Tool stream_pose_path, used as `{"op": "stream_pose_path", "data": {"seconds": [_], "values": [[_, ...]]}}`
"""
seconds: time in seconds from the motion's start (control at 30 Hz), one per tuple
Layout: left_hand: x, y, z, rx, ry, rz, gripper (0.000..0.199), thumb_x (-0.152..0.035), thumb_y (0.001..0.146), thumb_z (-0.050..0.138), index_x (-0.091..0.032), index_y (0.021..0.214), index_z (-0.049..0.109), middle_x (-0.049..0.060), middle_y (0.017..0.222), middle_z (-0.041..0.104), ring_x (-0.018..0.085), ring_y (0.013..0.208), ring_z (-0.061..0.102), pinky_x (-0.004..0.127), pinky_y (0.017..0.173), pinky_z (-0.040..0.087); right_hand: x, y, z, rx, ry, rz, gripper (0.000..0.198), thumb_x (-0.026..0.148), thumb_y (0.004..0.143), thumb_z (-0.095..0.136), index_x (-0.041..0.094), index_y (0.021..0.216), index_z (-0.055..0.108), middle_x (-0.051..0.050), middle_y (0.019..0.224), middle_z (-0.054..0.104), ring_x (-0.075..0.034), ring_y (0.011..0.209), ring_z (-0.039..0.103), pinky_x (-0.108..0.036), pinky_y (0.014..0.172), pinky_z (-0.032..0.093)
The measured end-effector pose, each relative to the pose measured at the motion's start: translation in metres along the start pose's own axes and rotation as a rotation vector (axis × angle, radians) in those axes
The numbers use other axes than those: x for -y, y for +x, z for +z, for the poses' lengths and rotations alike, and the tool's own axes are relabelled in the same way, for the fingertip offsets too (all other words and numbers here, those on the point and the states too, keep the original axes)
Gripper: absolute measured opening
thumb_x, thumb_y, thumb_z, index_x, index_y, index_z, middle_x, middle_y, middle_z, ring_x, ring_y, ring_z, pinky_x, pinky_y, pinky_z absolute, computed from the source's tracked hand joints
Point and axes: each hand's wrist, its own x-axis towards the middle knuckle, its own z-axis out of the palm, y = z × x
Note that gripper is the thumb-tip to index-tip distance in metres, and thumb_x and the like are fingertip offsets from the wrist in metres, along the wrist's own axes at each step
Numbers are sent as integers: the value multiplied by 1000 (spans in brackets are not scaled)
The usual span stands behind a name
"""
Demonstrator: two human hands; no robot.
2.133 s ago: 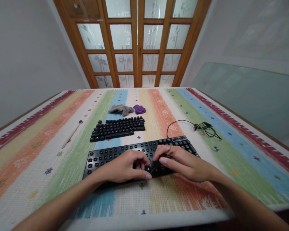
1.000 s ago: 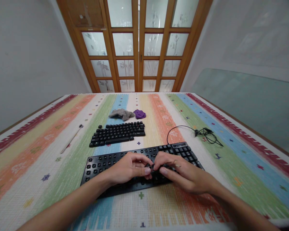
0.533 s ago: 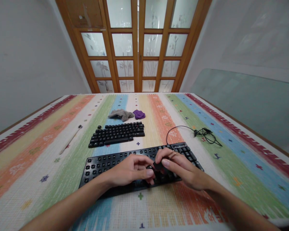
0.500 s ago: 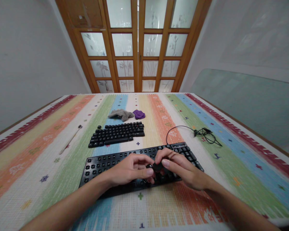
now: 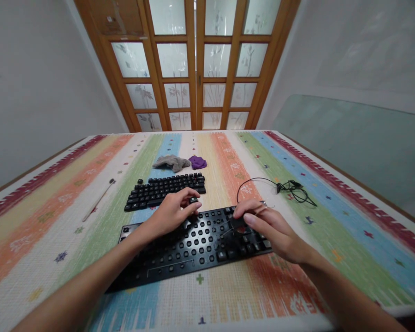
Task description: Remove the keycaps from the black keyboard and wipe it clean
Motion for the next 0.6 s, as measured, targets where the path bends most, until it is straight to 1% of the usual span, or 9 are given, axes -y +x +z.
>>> {"op": "stream_pose_path", "data": {"seconds": [0.07,0.13,0.2,0.3,0.37,0.47,0.6], "values": [[2,4,-3,-41,112,54,20,-33,89,61,-18,103,57,3,92,72,18,82,69,32,77,52,0,1,-2,-25,-17,1,20,36,100,48,24,103,64,-3,94,60,-14,83,59,-25,73,51],[3,8,-4,-70,196,88,18,-28,89,62,-19,103,57,4,97,71,17,84,67,33,81,51,0,1,-2,-38,-20,6,20,37,100,48,23,101,63,-2,91,60,-14,80,59,-25,71,51],[5,13,-5,-96,294,119,16,-25,88,64,-19,101,59,3,98,70,18,85,64,34,82,50,1,1,-1,-41,-23,11,21,37,100,48,23,101,63,-2,89,60,-14,79,59,-25,70,50],[10,19,-5,-152,458,213,12,-22,85,67,-19,96,64,4,99,64,21,95,59,38,87,49,1,0,-1,-45,-33,17,22,38,100,48,22,101,63,-3,88,59,-15,78,58,-26,69,50],[15,24,-6,-179,523,264,12,-22,85,69,-19,96,67,5,98,60,22,97,56,41,89,48,0,0,-1,-45,-35,25,23,39,99,48,21,100,63,-3,88,59,-15,78,58,-26,69,49],[23,30,-6,-178,558,266,14,-22,85,69,-19,98,68,4,96,58,20,92,56,40,87,48,-1,0,-1,-44,-34,34,23,38,100,47,21,101,63,-4,90,59,-16,80,58,-27,71,50],[30,33,-6,-132,605,253,14,-21,85,68,-18,99,67,5,96,58,21,93,56,39,87,48,-2,-1,0,-15,-14,36,22,37,100,47,21,102,62,-4,92,60,-16,82,59,-28,74,51]]}}
